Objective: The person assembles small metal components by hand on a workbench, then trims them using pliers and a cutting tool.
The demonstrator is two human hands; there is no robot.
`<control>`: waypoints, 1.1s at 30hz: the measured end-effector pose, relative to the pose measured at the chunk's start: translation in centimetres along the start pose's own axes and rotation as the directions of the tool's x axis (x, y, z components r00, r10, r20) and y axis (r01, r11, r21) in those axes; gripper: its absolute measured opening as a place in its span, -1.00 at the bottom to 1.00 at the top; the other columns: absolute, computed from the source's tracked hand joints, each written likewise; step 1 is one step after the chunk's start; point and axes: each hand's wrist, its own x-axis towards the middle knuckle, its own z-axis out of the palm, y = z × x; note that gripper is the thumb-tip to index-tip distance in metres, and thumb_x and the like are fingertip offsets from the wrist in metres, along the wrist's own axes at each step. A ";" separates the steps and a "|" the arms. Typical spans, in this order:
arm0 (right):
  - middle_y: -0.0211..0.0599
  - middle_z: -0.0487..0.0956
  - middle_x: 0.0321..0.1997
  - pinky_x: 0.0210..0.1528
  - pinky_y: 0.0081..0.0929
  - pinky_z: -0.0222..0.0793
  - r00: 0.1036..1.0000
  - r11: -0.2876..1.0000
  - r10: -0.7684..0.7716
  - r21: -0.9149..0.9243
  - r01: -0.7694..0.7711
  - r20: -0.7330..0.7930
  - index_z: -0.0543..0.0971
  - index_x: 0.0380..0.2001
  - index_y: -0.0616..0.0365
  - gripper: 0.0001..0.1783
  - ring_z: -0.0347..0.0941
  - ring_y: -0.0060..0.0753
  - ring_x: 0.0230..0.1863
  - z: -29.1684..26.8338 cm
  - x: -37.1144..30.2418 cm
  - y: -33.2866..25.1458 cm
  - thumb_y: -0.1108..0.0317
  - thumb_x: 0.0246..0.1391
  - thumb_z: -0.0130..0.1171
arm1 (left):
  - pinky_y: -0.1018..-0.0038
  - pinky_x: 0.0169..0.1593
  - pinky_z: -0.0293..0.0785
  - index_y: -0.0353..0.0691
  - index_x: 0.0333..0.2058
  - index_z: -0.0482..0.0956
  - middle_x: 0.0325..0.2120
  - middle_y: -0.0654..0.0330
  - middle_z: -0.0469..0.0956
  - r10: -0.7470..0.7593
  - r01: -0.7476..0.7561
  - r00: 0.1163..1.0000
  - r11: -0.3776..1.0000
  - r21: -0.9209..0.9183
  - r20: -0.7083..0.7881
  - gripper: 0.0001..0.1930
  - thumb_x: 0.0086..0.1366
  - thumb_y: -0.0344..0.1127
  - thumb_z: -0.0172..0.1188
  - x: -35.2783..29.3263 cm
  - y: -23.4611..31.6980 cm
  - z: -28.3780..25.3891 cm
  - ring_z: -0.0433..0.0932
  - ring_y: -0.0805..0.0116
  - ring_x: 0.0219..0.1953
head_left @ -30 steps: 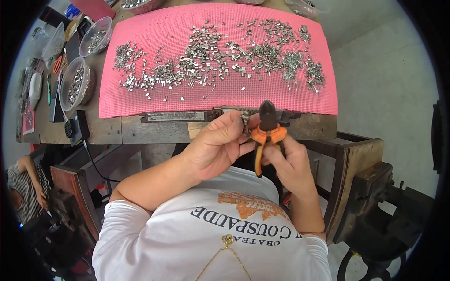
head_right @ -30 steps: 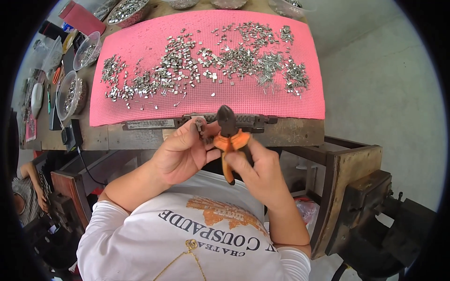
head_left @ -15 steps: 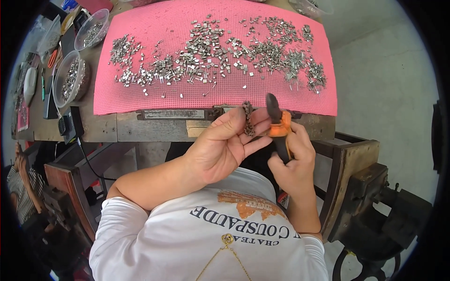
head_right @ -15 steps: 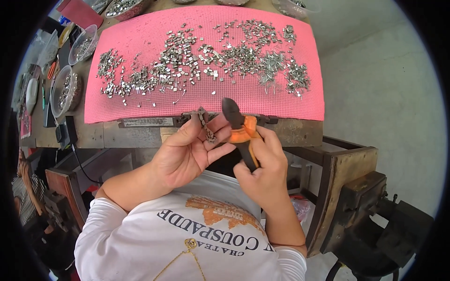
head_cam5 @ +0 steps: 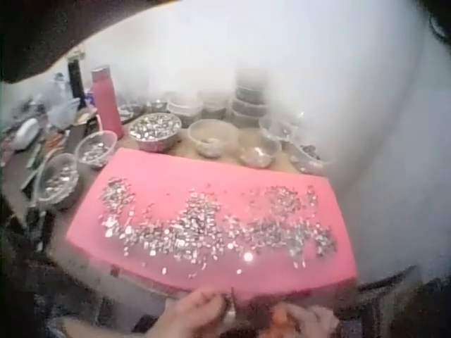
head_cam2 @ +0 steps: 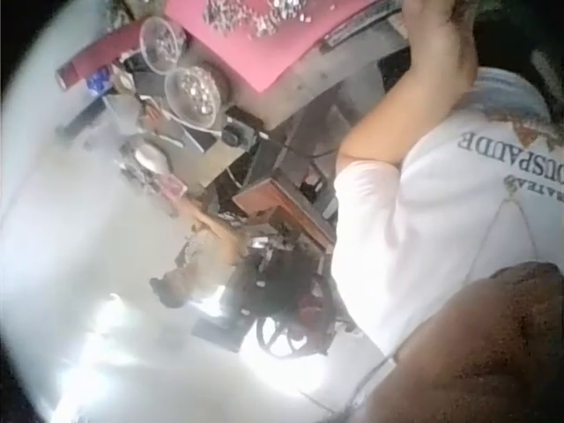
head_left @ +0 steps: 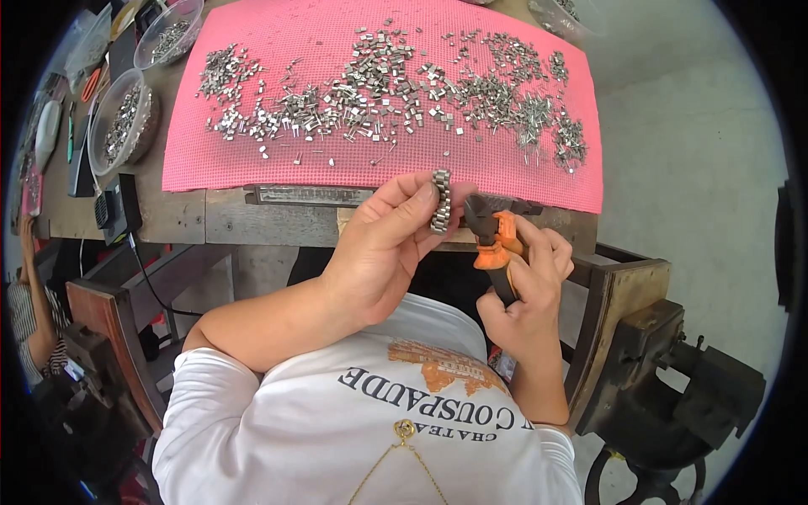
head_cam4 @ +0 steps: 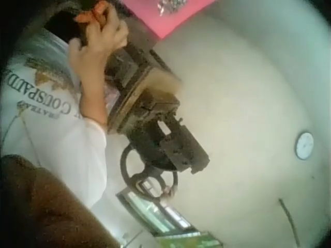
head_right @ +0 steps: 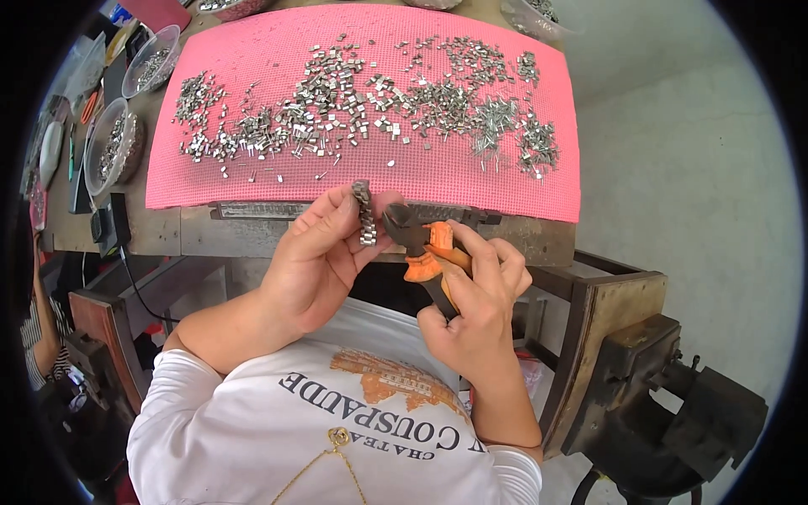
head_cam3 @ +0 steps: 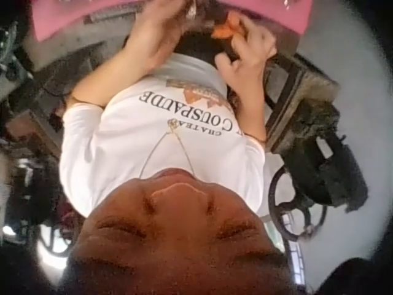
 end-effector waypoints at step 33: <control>-0.04 0.29 0.19 0.16 -0.04 -0.06 0.998 1.000 -0.021 -0.013 0.022 0.058 0.54 -0.05 0.31 -0.36 0.21 0.01 0.21 0.7 -0.3 -1.4 0.49 -0.41 0.20 | 0.39 0.13 0.50 -0.18 -0.04 0.61 -0.11 0.20 0.63 -0.114 0.118 0.988 0.992 -0.034 0.103 -0.77 0.33 -0.41 0.21 -0.5 -1.2 -2.1 0.58 0.40 -0.04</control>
